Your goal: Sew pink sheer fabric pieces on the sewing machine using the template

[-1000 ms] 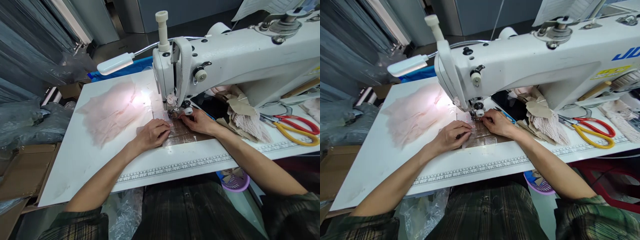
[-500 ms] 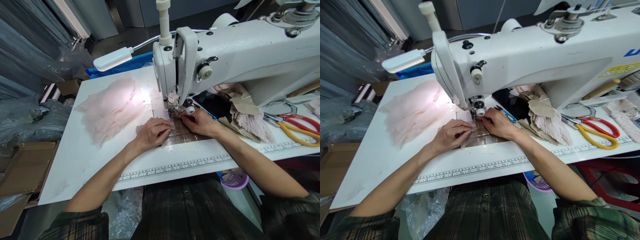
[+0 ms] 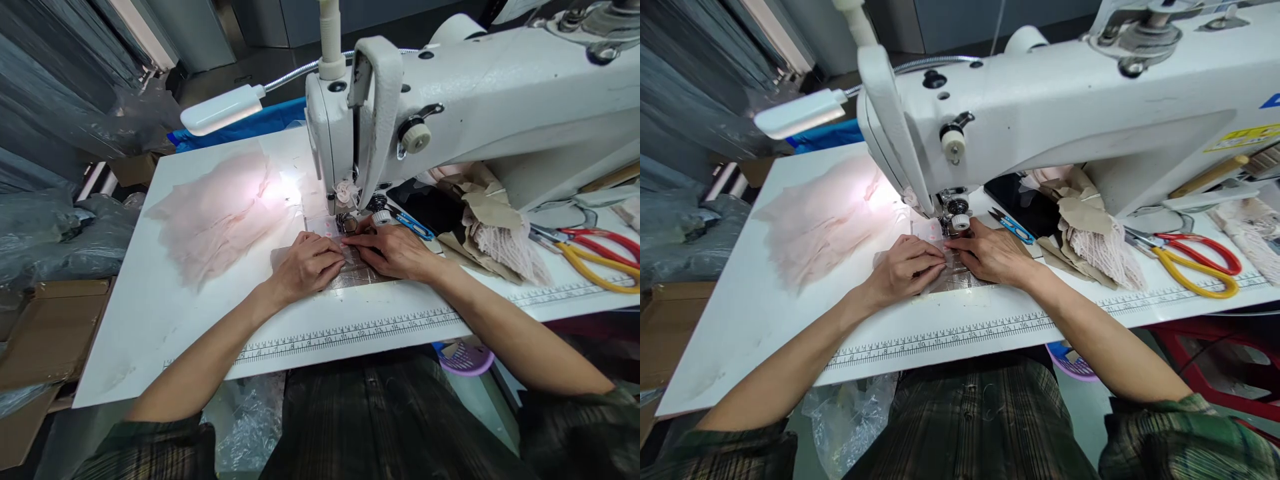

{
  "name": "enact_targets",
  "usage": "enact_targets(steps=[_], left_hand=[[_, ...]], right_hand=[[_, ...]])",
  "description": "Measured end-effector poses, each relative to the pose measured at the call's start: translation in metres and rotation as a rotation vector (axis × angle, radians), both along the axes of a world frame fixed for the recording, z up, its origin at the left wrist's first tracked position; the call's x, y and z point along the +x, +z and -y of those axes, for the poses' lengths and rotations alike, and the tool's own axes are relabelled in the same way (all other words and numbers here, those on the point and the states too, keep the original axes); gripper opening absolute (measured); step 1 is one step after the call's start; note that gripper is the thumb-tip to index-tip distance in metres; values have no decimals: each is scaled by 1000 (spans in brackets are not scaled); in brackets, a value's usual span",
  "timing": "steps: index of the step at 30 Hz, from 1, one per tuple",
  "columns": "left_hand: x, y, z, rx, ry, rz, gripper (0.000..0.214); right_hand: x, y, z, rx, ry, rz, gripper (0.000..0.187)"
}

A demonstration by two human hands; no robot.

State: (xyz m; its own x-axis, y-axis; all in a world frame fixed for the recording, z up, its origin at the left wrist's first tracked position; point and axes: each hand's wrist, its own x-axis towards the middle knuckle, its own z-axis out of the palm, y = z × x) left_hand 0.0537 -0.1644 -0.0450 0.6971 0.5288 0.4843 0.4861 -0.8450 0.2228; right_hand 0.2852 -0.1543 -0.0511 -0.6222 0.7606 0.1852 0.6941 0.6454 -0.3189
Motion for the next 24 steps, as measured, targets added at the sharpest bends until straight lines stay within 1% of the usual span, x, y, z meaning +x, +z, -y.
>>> enact_targets(steps=[4,9,17,21,24], left_hand=[[-1,3,0,7,-23,-44,16],[-2,9,3,13,-75,-121,16],[-4,13,8,49,-87,-196,19],[-2,14,11,86,-80,-236,22],[-2,15,10,75,-88,-278,23]], right_hand=[[0,1,1,9,8,-14,38],[1,-2,1,7,16,-48,38],[2,-4,1,7,22,-89,38],[3,-2,0,25,66,-51,36],[3,-1,1,37,62,4,37]])
